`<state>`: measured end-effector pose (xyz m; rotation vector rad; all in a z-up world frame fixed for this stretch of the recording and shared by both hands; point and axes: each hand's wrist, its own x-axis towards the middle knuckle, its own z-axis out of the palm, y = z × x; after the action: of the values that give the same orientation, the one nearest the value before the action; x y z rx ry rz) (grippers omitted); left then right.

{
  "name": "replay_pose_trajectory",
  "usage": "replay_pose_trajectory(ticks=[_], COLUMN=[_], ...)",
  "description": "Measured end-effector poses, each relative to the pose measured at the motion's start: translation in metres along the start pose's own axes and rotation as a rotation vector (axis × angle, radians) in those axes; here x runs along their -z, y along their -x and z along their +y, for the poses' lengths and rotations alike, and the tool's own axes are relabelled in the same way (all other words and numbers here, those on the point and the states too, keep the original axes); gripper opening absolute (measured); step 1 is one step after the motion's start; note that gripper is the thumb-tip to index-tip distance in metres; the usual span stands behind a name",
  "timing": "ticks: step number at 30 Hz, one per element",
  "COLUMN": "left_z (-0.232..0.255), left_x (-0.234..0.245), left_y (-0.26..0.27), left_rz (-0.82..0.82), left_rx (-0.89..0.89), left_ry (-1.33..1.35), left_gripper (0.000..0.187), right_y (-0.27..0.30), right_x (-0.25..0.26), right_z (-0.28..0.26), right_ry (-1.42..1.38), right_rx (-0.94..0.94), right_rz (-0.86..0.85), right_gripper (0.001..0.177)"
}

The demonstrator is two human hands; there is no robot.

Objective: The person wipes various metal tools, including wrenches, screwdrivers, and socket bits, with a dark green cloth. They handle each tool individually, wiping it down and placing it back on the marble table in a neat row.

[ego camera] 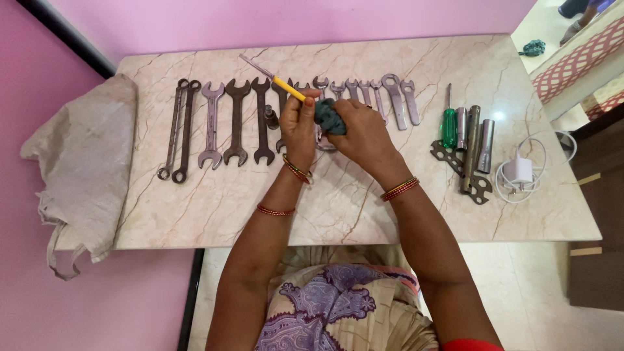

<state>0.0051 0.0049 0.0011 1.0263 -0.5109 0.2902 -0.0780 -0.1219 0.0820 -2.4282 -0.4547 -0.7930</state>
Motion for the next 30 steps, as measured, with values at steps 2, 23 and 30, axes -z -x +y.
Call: replay_pose_trajectory(ticks=[2,23,30], left_z=[0.005,0.019,0.012], left_x=[0.006,0.015,0.019], left_y=[-0.003,-0.014,-0.016], left_rz=[-0.079,-0.054,0.018], left_rx=[-0.003,0.163,0.206], left_ry=[0.058,0.427,0.558], left_gripper=[0.027,0.039,0.035], right_y=[-0.002,0.001,0.003], right_x=[0.007,-0.009,-0.029], right_z=[0.001,0.01,0.009], right_ry=[-0.092,-0.723,-0.92], right_rx=[-0.14,-0.446,-0.5], right_rz=[-0.133,-0.392,-0.437], right_gripper=[0.03,0.031,0.03])
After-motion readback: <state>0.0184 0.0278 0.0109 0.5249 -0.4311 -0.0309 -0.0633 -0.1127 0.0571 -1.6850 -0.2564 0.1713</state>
